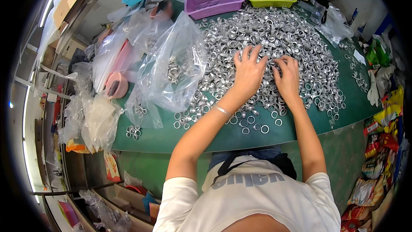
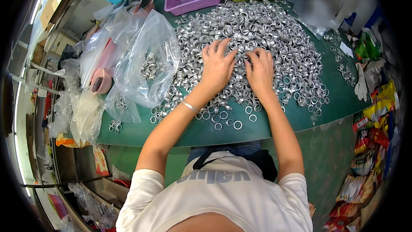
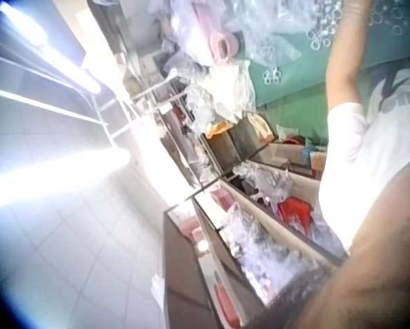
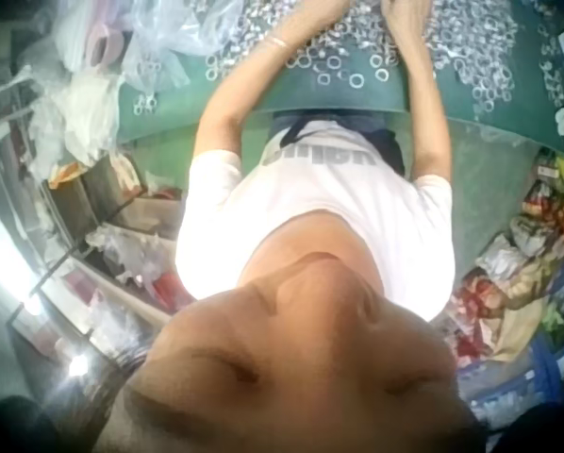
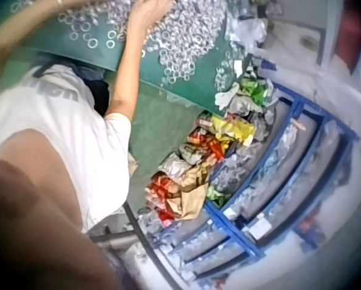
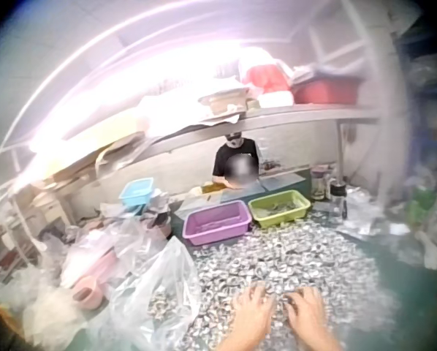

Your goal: The person sorts through a pile of small metal rings on a worktable by hand and places them into a clear plastic bag.

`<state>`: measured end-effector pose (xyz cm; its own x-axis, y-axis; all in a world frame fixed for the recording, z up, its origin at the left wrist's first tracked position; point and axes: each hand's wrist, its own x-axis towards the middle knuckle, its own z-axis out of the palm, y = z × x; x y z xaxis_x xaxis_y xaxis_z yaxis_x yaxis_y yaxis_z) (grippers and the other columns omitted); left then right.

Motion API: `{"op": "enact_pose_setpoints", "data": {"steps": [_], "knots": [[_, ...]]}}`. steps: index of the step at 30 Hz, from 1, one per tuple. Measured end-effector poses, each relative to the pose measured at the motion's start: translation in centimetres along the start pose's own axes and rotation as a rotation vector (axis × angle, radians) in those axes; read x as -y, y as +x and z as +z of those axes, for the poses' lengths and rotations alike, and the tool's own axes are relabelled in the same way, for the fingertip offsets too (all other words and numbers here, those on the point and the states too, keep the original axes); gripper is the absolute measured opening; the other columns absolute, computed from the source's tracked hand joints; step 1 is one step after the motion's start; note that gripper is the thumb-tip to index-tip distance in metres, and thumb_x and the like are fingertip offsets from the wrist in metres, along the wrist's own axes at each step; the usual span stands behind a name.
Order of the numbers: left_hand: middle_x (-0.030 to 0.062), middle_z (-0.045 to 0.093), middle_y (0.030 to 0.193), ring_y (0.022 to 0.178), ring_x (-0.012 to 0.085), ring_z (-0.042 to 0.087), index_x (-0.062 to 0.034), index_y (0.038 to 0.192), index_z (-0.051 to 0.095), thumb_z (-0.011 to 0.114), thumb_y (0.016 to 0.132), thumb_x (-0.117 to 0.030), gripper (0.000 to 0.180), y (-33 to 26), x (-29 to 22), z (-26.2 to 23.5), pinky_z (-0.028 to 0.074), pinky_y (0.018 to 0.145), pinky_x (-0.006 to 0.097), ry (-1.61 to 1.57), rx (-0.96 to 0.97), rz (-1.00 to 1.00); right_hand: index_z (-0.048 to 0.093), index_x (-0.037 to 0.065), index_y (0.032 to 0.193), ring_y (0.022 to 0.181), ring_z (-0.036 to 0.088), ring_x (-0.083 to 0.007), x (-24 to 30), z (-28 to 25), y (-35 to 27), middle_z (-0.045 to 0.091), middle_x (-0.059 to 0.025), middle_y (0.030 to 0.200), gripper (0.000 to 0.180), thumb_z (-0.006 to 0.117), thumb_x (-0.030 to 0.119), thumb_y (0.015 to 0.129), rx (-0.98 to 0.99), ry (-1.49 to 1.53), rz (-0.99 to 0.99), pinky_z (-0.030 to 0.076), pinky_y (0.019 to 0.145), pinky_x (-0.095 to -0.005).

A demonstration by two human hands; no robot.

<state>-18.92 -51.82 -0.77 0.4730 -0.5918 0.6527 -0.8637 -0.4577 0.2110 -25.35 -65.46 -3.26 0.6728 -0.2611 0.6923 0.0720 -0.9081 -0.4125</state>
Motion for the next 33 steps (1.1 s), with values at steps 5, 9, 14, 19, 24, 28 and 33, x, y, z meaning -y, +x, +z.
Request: {"op": "enact_pose_setpoints", "data": {"steps": [5,9,14,19,24,28,33], "knots": [[0.0093,0.051,0.113,0.113,0.0304,0.043,-0.0062,0.089,0.061,0.066,0.074,-0.008,0.016,-0.8,1.5,1.9,0.024,0.097,0.055,0.002,-0.033,0.041,0.058,0.001,0.078,0.084,0.051,-0.029,-0.5,-0.1,-0.8,0.056,-0.0095,0.089,0.012,0.067,0.003,0.07,0.031,0.077,0.025,0.041,0.074,-0.0385],[0.0062,0.059,0.095,0.097,0.0228,0.055,-0.0045,0.091,0.062,0.065,0.075,-0.006,0.016,-2.9,0.8,-0.2,0.037,0.086,0.039,-0.102,-0.137,0.016,0.059,-0.002,0.078,0.071,0.055,-0.0272,-2.2,-2.5,-3.0,0.06,-0.0106,0.082,0.014,0.069,0.004,0.071,0.091,0.255,0.131,0.043,0.071,-0.0335],[0.0084,0.065,0.082,0.067,0.0134,0.061,0.0006,0.1,0.062,0.055,0.087,-0.006,0.016,-5.9,-0.8,-1.2,0.045,0.058,0.021,-1.079,0.069,-0.778,0.061,-0.002,0.085,0.066,0.055,-0.0084,-2.4,-4.1,-4.6,0.062,-0.0024,0.076,0.01,0.063,0.007,0.082,0.235,0.741,0.68,0.044,0.06,-0.0229],[0.0141,0.065,0.092,0.075,0.0132,0.063,0.005,0.108,0.057,0.052,0.09,-0.008,0.022,-6.7,-0.5,-2.0,0.053,0.066,0.022,-1.495,0.208,-1.117,0.061,-0.002,0.087,0.069,0.055,-0.0088,-2.7,-4.4,-5.0,0.061,-0.0022,0.078,0.011,0.061,0.009,0.085,0.261,0.71,0.695,0.044,0.064,-0.022],[0.0163,0.065,0.095,0.078,0.0159,0.065,0.005,0.108,0.057,0.054,0.088,-0.005,0.023,-6.9,-0.5,-2.3,0.054,0.068,0.021,-1.555,0.207,-1.19,0.06,0.0,0.092,0.082,0.053,-0.027,-2.2,-3.8,-4.5,0.058,-0.0114,0.09,0.018,0.064,0.008,0.076,0.169,0.177,0.328,0.043,0.074,-0.0342],[0.0169,0.065,0.095,0.08,0.0176,0.066,0.0052,0.108,0.057,0.055,0.087,-0.004,0.023,-6.6,-1.0,-2.2,0.055,0.068,0.022,-1.521,0.215,-1.178,0.059,0.001,0.088,0.086,0.051,-0.0303,-1.3,-1.9,-3.1,0.057,-0.0115,0.09,0.016,0.065,0.007,0.075,0.06,0.037,0.111,0.041,0.077,-0.0383],[0.0153,0.066,0.094,0.081,0.0181,0.066,0.0049,0.108,0.057,0.053,0.087,-0.001,0.022,-6.9,-0.8,-2.3,0.054,0.07,0.023,-1.464,0.224,-1.128,0.058,0.002,0.079,0.083,0.051,-0.0298,-1.9,-2.0,-3.9,0.056,-0.0107,0.083,0.01,0.064,0.004,0.073,0.099,-0.067,0.092,0.04,0.075,-0.0401]]}}
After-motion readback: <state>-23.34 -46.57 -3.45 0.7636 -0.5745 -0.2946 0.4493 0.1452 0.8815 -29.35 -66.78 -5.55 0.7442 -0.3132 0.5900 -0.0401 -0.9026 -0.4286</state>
